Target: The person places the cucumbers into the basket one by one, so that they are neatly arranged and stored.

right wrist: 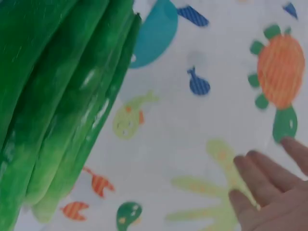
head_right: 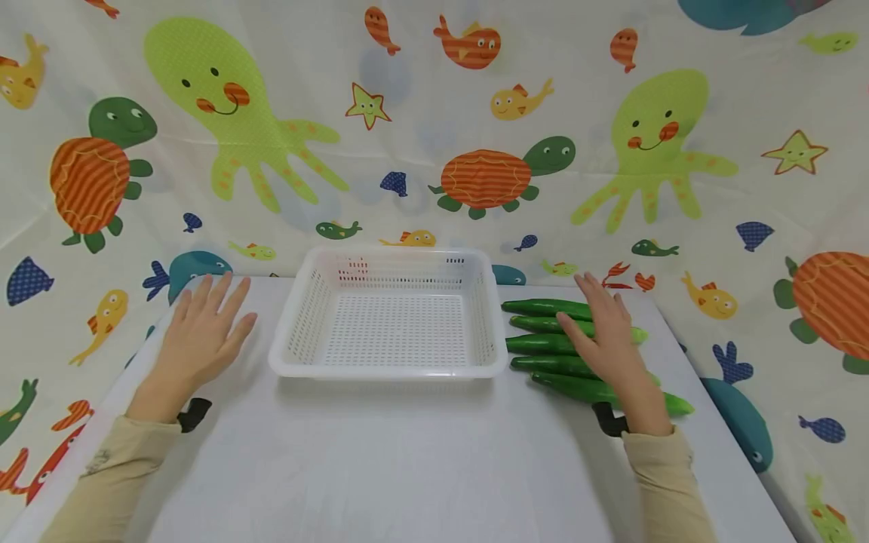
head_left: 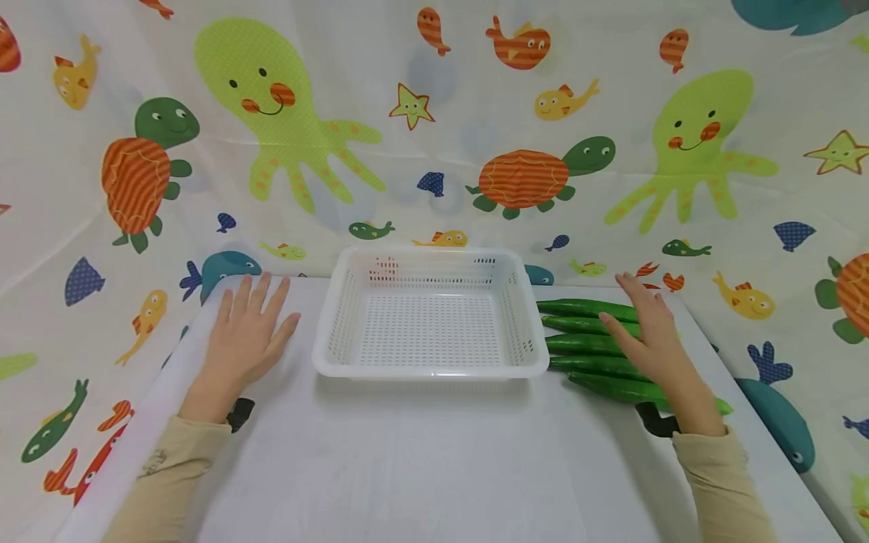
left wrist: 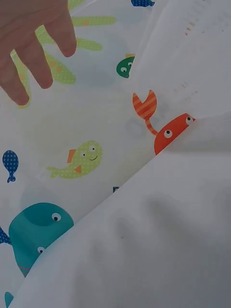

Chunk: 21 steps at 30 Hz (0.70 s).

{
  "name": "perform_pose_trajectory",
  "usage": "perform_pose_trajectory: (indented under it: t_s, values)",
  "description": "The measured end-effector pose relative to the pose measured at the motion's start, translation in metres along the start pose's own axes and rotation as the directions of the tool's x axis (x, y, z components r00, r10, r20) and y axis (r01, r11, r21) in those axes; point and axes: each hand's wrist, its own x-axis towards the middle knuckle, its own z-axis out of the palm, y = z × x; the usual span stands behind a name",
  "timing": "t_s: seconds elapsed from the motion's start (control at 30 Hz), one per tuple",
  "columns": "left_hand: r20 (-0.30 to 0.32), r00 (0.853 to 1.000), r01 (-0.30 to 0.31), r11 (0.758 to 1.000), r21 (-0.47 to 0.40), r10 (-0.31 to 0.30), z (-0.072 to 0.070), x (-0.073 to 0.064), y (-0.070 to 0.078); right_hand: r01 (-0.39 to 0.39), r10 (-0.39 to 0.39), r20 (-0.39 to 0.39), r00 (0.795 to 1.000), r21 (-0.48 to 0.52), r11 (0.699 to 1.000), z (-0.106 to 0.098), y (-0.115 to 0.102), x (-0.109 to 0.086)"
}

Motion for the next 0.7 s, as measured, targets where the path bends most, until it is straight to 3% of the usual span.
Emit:
perform_pose_trajectory:
  t_s: [0.2, 0.33, 0.43, 0.57, 0.67, 0.7]
  values:
    - [-0.02, 0.999, -0.031, 0.998, -0.054, 0.03, 0.003, 0.0, 0.017, -0.072, 0.091, -0.15, 0.984, 0.129, 0.989, -0.028, 0.013, -0.019]
    - [-0.014, 0.999, -0.05, 0.996, -0.077, 0.049, 0.003, -0.001, 0.03, -0.186, 0.234, -0.205, 0.95, 0.229, 0.955, -0.049, 0.032, -0.036]
    - [-0.005, 0.998, -0.061, 0.994, -0.086, 0.061, 0.004, -0.002, 0.037, -0.255, 0.357, -0.246, 0.901, 0.367, 0.895, -0.061, 0.049, -0.053]
    - [0.02, 0.997, -0.071, 0.992, -0.102, 0.073, 0.004, -0.004, 0.047, -0.335, 0.49, -0.255, 0.833, 0.473, 0.815, -0.069, 0.072, -0.078]
    - [0.058, 0.995, -0.074, 0.99, -0.118, 0.081, 0.005, -0.005, 0.055, -0.355, 0.543, -0.2, 0.816, 0.568, 0.743, -0.068, 0.093, -0.096]
    - [0.076, 0.994, -0.073, 0.989, -0.127, 0.083, 0.006, -0.005, 0.057, -0.345, 0.553, -0.171, 0.815, 0.624, 0.701, -0.067, 0.101, -0.101]
